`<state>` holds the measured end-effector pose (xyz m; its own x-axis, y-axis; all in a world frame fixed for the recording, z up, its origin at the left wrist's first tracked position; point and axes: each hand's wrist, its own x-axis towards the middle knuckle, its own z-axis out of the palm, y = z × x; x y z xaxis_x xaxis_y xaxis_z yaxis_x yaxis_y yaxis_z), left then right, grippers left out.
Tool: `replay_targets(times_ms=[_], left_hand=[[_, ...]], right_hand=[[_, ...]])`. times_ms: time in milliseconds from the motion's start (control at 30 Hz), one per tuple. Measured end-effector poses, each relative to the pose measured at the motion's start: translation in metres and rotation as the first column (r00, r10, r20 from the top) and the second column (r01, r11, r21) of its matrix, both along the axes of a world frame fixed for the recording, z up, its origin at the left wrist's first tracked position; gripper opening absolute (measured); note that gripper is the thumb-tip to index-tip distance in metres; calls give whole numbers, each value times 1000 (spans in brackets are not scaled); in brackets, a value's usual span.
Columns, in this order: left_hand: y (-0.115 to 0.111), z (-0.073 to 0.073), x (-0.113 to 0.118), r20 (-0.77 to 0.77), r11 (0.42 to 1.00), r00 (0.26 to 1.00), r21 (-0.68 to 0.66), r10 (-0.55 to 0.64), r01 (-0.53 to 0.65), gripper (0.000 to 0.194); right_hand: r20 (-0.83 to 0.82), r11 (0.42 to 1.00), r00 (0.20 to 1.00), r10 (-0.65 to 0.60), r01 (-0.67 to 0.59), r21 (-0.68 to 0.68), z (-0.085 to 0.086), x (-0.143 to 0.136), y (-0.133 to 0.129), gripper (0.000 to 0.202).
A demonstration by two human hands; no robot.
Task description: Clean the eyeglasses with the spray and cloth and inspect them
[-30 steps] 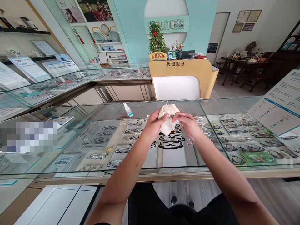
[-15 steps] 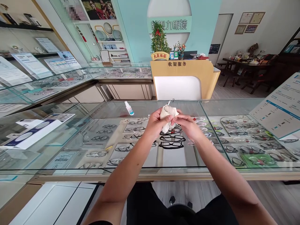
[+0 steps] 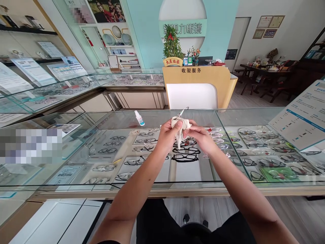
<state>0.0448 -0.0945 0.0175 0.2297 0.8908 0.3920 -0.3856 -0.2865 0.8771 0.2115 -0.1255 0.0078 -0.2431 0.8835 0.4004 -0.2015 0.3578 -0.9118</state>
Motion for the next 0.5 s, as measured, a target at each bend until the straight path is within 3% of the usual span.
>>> replay_targets(times_ms=[133, 500], left_hand=[[3, -3, 0, 0, 994, 997, -76, 81, -80, 74], [7, -2, 0, 20, 989, 1000, -146, 8, -5, 71]], right_hand=[[63, 1000, 998, -8, 8, 11, 1, 1, 0, 34], [166, 999, 986, -26, 22, 26, -3, 3, 3, 28]])
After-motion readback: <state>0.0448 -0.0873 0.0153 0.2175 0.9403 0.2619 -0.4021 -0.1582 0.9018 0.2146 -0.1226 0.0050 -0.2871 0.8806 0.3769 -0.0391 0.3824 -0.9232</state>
